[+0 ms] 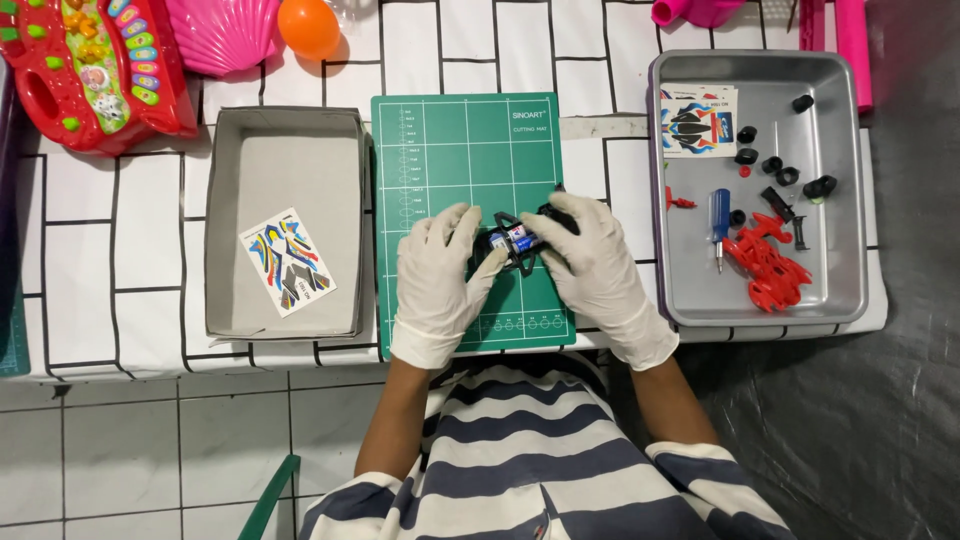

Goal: The person assembles a black plastic toy chassis on a green cutting mat. They insert a blue battery into the chassis, attach a black plastic cover, and then install black wheels onto the axles. The person handles various small plastic parts and tools from a nearby tray during the process.

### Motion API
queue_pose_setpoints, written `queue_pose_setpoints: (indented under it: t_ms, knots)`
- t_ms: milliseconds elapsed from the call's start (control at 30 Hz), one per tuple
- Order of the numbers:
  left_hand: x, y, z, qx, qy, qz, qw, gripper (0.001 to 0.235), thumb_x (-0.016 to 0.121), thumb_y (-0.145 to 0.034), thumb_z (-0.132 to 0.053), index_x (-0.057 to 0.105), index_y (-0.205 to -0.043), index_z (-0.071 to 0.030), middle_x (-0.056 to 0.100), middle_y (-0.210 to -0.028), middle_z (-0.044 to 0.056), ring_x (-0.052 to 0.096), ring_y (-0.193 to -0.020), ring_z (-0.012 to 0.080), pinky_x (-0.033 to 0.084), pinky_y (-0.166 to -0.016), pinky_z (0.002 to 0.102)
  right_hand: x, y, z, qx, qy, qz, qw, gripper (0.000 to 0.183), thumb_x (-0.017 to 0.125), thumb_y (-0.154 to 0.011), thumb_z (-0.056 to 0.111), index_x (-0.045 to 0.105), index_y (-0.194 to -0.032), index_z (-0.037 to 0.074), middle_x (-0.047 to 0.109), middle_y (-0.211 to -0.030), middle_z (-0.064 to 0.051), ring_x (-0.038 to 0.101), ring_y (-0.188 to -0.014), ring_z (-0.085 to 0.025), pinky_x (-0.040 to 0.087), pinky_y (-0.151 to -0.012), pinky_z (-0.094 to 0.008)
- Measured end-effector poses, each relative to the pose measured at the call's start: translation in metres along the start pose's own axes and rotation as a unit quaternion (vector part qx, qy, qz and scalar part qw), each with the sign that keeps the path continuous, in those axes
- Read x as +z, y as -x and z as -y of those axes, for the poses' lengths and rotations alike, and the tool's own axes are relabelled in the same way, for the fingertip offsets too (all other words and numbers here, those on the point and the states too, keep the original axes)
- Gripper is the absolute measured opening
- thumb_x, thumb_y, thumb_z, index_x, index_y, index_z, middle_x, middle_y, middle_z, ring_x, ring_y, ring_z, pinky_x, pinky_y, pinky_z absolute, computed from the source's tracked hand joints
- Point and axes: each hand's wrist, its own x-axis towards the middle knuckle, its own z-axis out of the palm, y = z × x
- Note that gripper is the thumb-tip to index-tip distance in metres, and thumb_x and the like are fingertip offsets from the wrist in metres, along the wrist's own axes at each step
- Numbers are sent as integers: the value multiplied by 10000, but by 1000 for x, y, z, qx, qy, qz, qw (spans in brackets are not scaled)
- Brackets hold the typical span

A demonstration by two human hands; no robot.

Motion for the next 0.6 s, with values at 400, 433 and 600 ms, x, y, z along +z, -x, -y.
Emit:
queue_pose_setpoints:
  t_ms: [400, 433, 600]
  knots:
    - [36, 1, 2, -77, 42, 69, 994, 315, 690, -933, -458, 677, -823, -164, 576, -749, 27, 669, -696, 308, 505, -633, 416, 9, 10, 33, 225, -98, -50, 968, 406, 771, -897, 155, 660, -1286, 117, 750, -943, -118, 723, -883, -345, 528, -828, -469]
    - [42, 3, 2, -129, 49, 51, 989, 325, 741, -909, -455, 650, -735, -196, 582, -685, -11, 685, -653, 256, 515, -618, 368, 13, 9, 33, 234, -110, -61, 964, 405, 800, -878, 152, 671, -1260, 118, 755, -950, -110, 727, -893, -336, 529, -837, -460]
    - [41, 2, -3, -331, 285, 60, 897, 183, 844, -812, -247, 679, -796, -170, 684, -646, -26, 649, -600, 113, 477, -547, 218, 18, 0, 44, 288, -281, -107, 909, 456, 816, -859, 85, 636, -1277, 99, 754, -1042, -131, 733, -965, -280, 563, -890, -386]
